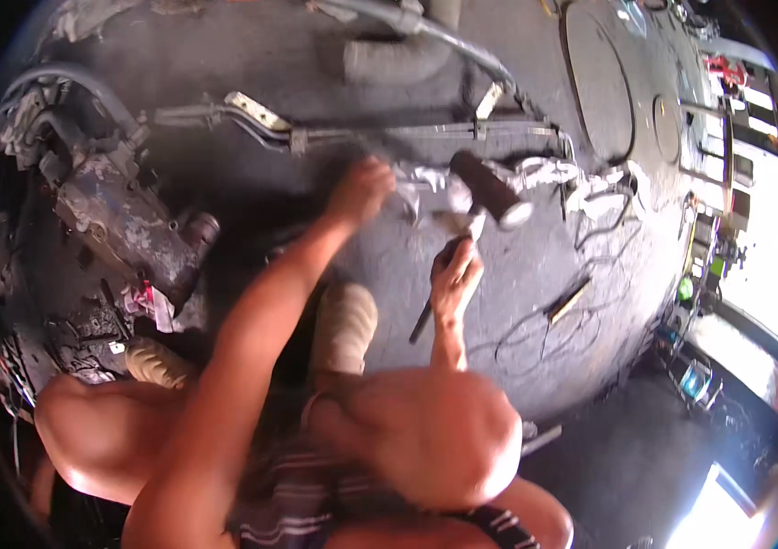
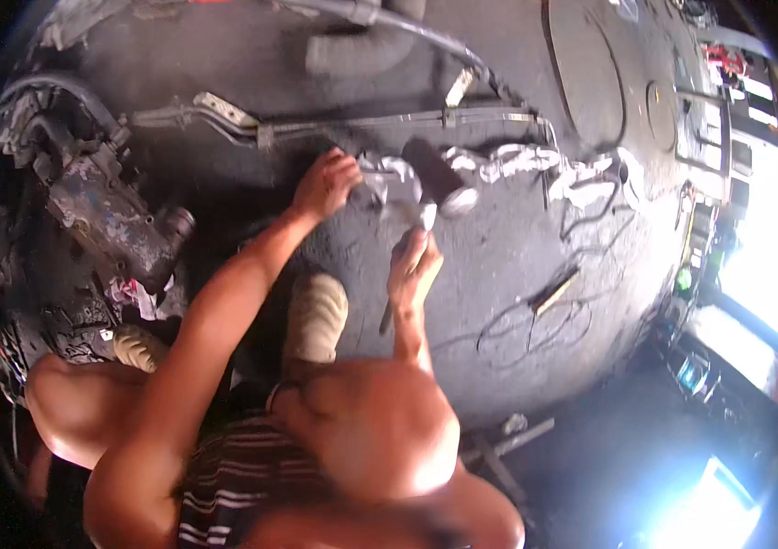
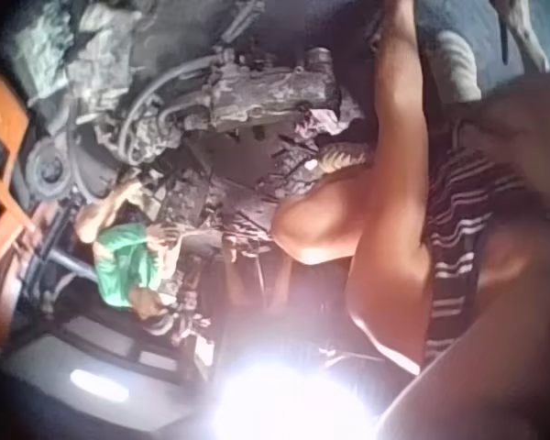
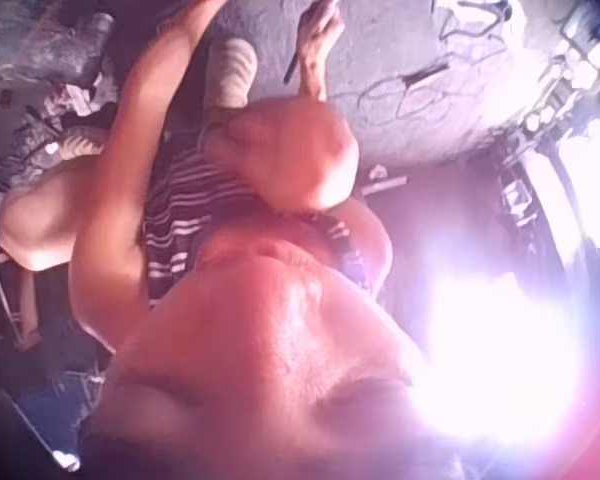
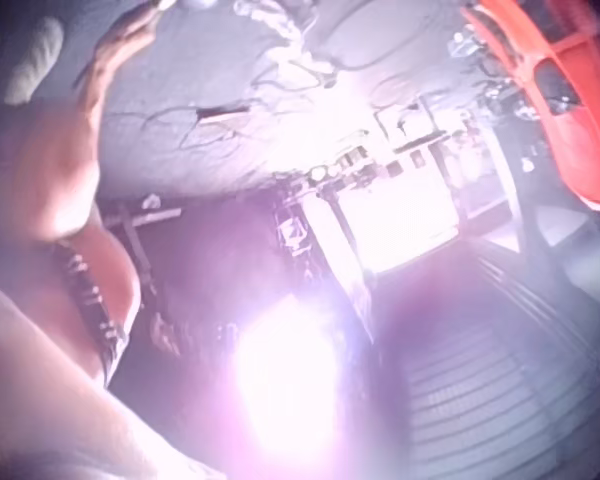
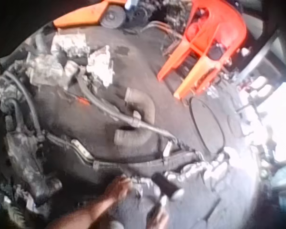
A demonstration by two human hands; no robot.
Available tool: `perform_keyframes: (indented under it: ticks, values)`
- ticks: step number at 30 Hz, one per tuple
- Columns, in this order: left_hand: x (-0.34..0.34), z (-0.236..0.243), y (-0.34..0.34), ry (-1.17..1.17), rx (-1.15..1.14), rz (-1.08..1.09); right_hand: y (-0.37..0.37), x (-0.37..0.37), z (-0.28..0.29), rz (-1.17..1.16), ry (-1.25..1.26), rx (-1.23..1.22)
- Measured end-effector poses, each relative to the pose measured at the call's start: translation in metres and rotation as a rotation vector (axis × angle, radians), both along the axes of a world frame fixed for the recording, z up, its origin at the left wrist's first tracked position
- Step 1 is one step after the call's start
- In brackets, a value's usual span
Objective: The person disassembles a machinery assembly on the ground by loosening bolts with a wrench and hammer, detaching the housing cover, and removing internal parts while prying with a tool.
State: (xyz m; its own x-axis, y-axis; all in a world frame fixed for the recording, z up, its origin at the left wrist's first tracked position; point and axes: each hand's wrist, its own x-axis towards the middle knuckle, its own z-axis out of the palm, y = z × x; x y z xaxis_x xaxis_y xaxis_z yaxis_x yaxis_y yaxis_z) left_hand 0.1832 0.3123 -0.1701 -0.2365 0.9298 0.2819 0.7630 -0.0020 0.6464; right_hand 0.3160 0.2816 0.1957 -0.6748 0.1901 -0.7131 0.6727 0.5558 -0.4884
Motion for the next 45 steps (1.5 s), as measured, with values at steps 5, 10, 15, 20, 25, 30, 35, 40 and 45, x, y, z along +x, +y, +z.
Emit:
perform_keyframes:
  ticks: [5,10,15,20,25,30,35,40,45]
  values:
    - [0.004,0.001,-0.003,-0.008,0.054,0.055,-0.004,0.001,-0.004,-0.019,-0.009,0.006]
    - [0.008,0.011,0.006,-0.14,0.094,0.117,-0.006,0.001,0.002,-0.027,-0.017,0.035]
    - [0.011,0.002,-0.001,0.02,0.057,0.032,-0.005,0.004,-0.002,-0.02,0.01,0.034]
    - [0.006,0.007,0.006,-0.048,0.139,0.125,-0.012,0.014,-0.004,-0.047,0.056,0.042]
    - [0.0,0.01,-0.007,-0.046,0.133,0.097,-0.035,0.046,-0.038,-0.214,0.189,0.045]
    - [-0.021,0.039,-0.01,-0.473,-0.002,0.312,0.046,0.08,-0.202,-0.976,0.545,0.393]
    - [-0.02,0.092,-0.017,-1.319,0.107,0.289,0.087,0.146,-0.238,-1.0,0.279,0.669]
    - [-0.024,0.117,-0.024,-1.527,0.191,0.295,0.093,0.183,-0.215,-0.554,-0.166,0.744]
    - [-0.035,0.126,-0.027,-1.642,0.202,0.324,0.109,0.163,-0.193,-0.096,-0.192,0.826]
